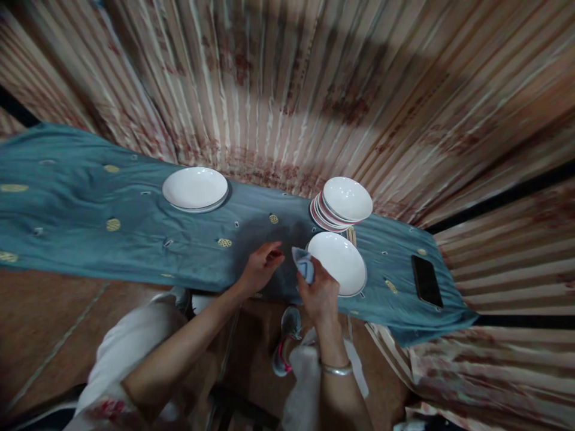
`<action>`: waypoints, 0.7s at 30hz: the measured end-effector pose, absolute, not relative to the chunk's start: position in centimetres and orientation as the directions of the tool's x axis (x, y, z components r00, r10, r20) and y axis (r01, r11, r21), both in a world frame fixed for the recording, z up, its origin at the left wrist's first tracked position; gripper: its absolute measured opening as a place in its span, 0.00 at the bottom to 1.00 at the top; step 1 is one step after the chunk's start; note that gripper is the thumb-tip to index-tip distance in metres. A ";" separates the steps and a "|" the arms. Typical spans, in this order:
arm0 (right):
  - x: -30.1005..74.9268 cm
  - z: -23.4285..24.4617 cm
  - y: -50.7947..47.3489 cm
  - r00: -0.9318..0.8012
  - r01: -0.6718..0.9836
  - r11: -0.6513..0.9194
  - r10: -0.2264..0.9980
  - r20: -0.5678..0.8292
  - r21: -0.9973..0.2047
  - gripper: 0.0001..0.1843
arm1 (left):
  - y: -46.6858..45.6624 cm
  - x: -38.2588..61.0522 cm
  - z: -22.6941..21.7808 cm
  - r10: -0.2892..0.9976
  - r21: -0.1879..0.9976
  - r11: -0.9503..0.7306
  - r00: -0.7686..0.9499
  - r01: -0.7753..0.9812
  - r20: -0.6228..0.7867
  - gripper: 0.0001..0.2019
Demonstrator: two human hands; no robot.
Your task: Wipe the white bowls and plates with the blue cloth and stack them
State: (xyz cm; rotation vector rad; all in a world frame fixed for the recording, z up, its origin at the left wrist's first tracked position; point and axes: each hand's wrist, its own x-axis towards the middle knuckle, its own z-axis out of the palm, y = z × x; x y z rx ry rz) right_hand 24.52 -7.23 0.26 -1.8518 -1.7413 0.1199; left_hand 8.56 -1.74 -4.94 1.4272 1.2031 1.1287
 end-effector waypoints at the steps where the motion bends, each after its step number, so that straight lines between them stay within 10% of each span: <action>1: 23.0 0.2 -7.1 0.098 0.861 0.077 0.945 0.313 -0.503 0.22 | -1.6 7.9 -4.8 0.995 0.991 -0.076 0.078 0.112 0.068 0.17; 21: 4.7 -2.9 3.5 0.026 0.256 -0.078 0.997 -0.074 -0.964 0.07 | -1.1 -4.4 -2.5 0.892 0.695 0.063 -0.272 -0.716 -0.360 0.23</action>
